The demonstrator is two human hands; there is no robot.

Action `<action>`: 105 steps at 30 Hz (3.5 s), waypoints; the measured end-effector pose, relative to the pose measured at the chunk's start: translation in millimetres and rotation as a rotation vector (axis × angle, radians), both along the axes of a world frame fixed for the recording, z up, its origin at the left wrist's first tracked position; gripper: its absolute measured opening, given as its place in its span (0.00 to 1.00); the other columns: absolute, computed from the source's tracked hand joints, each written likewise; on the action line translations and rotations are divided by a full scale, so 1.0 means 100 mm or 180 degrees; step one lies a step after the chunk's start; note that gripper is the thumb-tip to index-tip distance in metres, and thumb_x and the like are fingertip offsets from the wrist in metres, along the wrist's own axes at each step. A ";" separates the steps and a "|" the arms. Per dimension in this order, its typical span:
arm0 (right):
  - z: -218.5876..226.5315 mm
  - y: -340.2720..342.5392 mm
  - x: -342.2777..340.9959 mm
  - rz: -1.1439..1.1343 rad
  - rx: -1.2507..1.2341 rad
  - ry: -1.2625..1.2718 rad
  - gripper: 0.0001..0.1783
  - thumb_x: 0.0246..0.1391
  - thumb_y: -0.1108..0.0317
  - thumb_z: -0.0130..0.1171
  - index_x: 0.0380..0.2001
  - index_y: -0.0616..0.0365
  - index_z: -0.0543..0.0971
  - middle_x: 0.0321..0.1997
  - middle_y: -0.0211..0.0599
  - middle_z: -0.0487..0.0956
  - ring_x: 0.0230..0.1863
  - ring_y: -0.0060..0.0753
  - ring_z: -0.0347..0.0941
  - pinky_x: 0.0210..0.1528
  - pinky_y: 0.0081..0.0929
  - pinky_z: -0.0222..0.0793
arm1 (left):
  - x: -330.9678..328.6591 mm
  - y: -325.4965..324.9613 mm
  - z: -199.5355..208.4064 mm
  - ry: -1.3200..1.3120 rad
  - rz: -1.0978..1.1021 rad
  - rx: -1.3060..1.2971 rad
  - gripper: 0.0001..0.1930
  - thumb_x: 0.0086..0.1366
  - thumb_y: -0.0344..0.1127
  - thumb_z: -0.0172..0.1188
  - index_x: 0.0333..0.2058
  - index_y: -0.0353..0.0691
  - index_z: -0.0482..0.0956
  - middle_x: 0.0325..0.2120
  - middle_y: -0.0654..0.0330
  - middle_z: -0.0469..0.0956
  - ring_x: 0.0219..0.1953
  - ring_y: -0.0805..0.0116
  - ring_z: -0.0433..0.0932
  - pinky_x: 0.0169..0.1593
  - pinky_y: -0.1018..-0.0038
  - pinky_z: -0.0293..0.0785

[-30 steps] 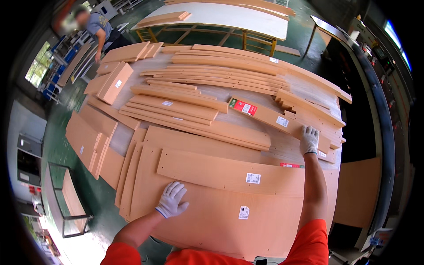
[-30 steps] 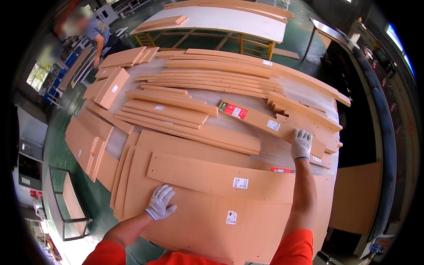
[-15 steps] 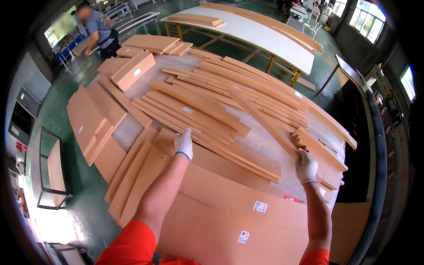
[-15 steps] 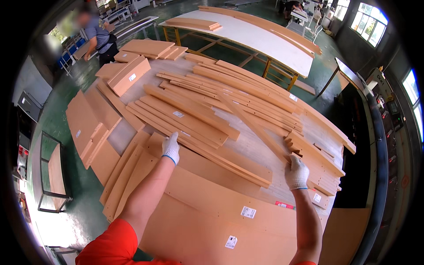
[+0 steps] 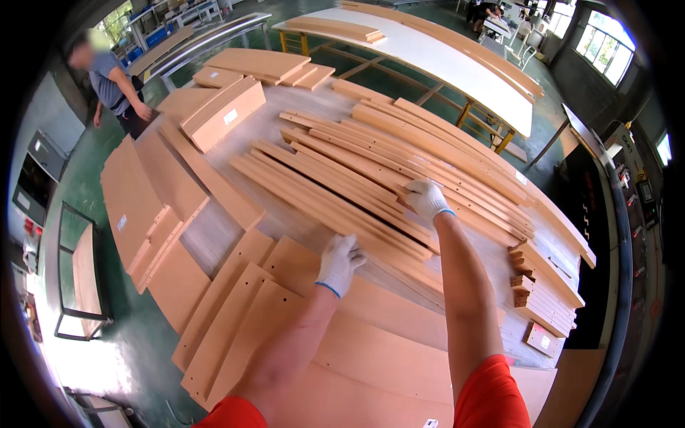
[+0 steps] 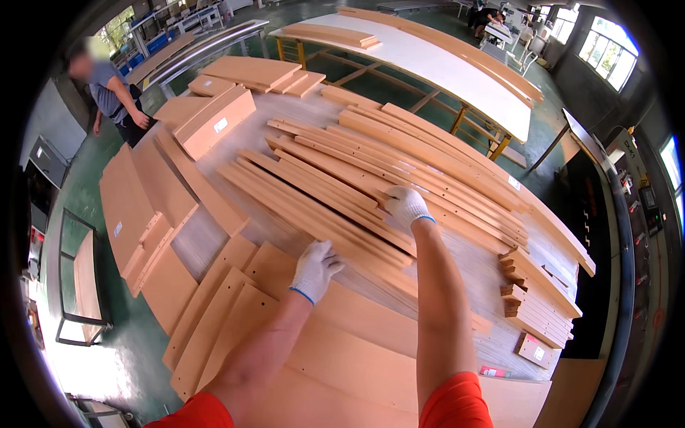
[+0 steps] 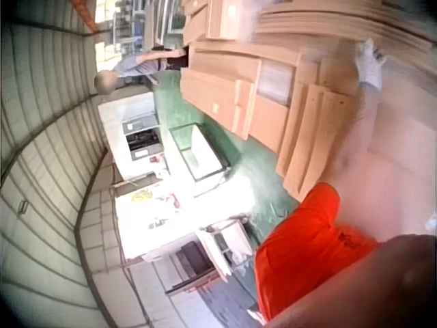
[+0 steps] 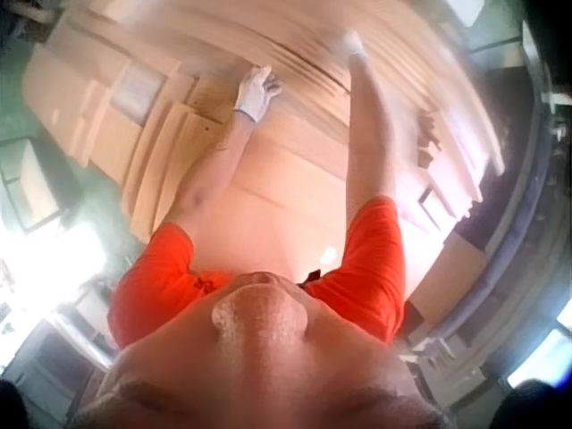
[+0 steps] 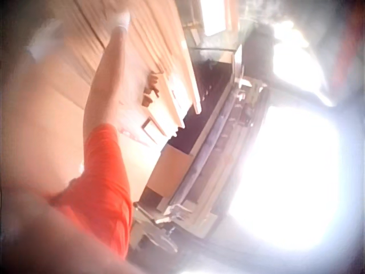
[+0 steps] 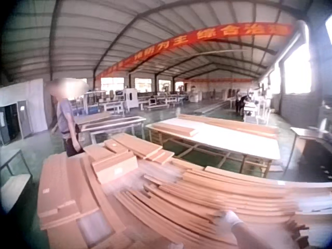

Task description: The person organizes various wood boards by hand on a workbench, picking up long and short pieces and stacking them together.

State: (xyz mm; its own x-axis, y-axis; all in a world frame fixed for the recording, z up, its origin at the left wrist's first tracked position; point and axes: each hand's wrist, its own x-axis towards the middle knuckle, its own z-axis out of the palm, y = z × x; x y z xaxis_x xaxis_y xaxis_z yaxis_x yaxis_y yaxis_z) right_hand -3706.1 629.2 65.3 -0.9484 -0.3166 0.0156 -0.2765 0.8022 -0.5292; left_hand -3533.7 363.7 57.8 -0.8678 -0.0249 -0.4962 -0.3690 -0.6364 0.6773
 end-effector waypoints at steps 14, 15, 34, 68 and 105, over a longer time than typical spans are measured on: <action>0.39 -1.09 0.43 -0.0553 0.0372 -0.0750 0.37 0.60 0.31 0.54 0.56 0.50 0.85 0.57 0.48 0.85 0.60 0.53 0.80 0.64 0.44 0.72 | -0.17 -0.04 -0.27 -0.0423 -0.0637 -0.0763 0.31 0.71 0.44 0.68 0.64 0.34 0.66 0.62 0.50 0.71 0.60 0.55 0.73 0.62 0.48 0.79; 0.26 -0.98 0.55 -0.0758 0.0393 -0.0219 0.35 0.59 0.36 0.58 0.54 0.54 0.84 0.56 0.50 0.85 0.59 0.55 0.79 0.69 0.48 0.66 | -0.16 0.05 -0.19 -0.0303 -0.0724 -0.0800 0.31 0.71 0.44 0.68 0.64 0.34 0.67 0.62 0.51 0.71 0.61 0.57 0.72 0.63 0.48 0.77; 0.02 3.34 3.79 -0.2756 0.1389 0.0877 0.33 0.63 0.44 0.60 0.62 0.56 0.77 0.69 0.45 0.73 0.72 0.47 0.65 0.70 0.49 0.61 | 2.09 0.85 0.45 0.3887 -0.2464 -0.5207 0.26 0.59 0.52 0.70 0.47 0.36 0.80 0.47 0.48 0.82 0.51 0.46 0.78 0.64 0.47 0.66; 3.52 -0.34 4.53 0.0728 -0.0208 0.2404 0.16 0.51 0.77 0.65 0.44 0.68 0.78 0.42 0.51 0.82 0.41 0.58 0.80 0.43 0.45 0.77 | 2.69 0.56 1.08 0.2736 -0.1072 -0.4116 0.48 0.62 0.51 0.71 0.72 0.33 0.58 0.70 0.40 0.62 0.71 0.40 0.65 0.73 0.53 0.61; 1.47 -6.72 4.33 -0.0732 -0.0896 -0.0597 0.31 0.54 0.59 0.72 0.58 0.66 0.79 0.56 0.53 0.82 0.53 0.50 0.83 0.54 0.40 0.80 | 0.85 -9.69 1.09 -0.0354 0.1577 -0.1654 0.19 0.70 0.37 0.67 0.55 0.37 0.76 0.45 0.52 0.84 0.43 0.55 0.87 0.42 0.55 0.88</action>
